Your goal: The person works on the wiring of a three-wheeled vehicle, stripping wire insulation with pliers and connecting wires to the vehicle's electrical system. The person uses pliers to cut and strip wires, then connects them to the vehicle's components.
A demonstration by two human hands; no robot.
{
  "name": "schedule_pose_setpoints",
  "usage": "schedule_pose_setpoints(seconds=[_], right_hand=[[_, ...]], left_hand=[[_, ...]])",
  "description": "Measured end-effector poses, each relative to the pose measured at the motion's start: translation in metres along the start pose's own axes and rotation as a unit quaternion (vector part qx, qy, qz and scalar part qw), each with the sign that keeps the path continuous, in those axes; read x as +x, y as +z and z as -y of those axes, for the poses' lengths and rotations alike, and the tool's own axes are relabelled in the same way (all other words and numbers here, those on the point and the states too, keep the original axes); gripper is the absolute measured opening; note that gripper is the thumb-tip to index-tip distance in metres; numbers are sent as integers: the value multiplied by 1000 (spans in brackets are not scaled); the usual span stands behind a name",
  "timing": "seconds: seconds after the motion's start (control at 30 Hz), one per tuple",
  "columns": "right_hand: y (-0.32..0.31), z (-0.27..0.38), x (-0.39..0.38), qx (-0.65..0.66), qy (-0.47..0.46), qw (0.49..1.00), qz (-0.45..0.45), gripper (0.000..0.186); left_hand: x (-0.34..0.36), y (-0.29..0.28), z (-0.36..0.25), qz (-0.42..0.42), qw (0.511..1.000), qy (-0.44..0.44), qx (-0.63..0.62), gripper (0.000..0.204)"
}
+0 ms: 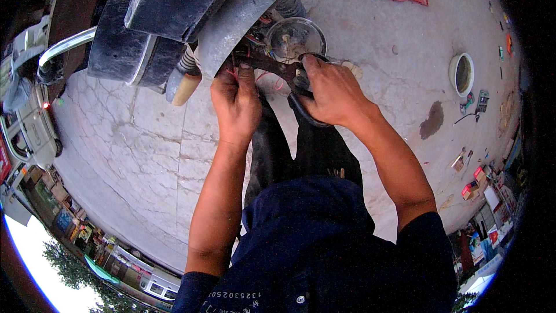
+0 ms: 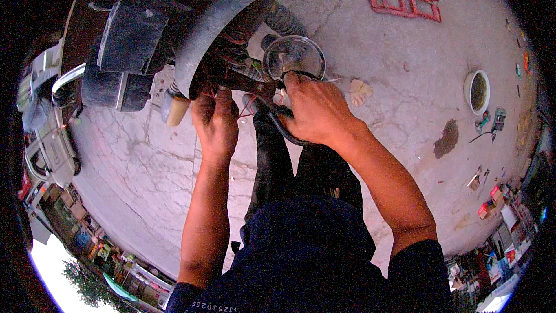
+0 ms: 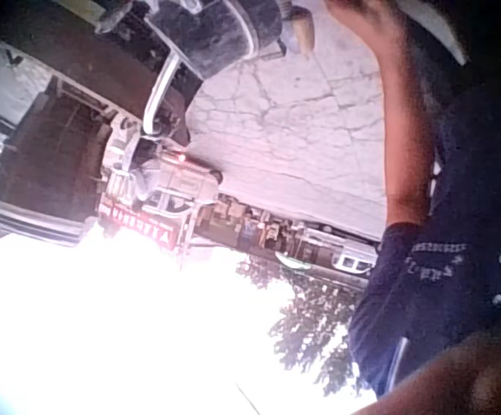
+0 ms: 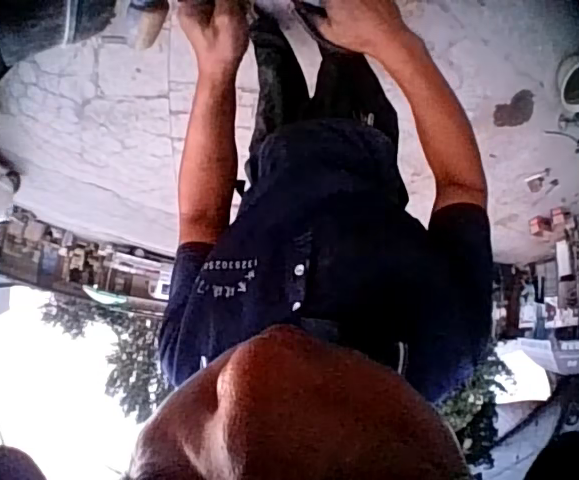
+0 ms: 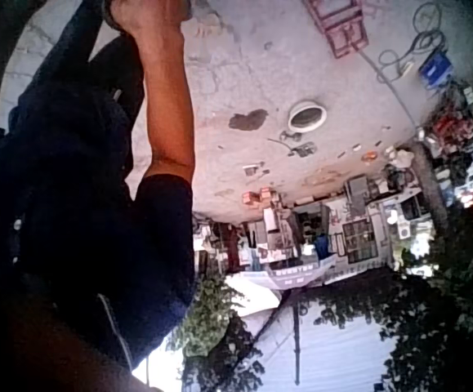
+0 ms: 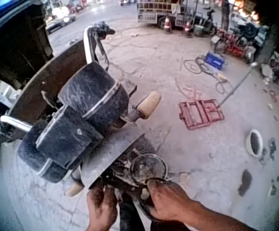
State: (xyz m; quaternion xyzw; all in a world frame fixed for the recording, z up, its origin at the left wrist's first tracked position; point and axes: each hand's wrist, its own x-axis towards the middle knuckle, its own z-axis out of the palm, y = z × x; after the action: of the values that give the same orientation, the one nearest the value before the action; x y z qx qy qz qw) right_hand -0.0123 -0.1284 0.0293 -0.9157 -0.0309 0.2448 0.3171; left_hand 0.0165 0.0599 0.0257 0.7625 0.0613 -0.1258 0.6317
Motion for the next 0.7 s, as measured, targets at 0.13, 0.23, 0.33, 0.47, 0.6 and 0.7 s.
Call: schedule_pose_setpoints(seconds=[0.13,0.23,0.33,0.47,0.6,0.7], right_hand=[[5,-1,1,10,-9,999,-34,48],[6,-1,1,10,-4,1000,-18,47],[6,-4,2,46,-20,999,8,42],[13,-16,2,124,-86,988,19,35],[12,-21,4,212,-113,969,61,36],[12,-23,3,276,-123,950,74,37]], left_hand=[[1,0,-5,11,1000,-17,-2,26],[1,0,-9,13,1000,-26,-5,26],[1,0,-11,16,999,-47,-13,26],[-1,-1,-10,17,997,-69,-18,25],[1,4,-10,8,998,-43,-43,23],[0,6,-15,17,994,-68,-85,21]])
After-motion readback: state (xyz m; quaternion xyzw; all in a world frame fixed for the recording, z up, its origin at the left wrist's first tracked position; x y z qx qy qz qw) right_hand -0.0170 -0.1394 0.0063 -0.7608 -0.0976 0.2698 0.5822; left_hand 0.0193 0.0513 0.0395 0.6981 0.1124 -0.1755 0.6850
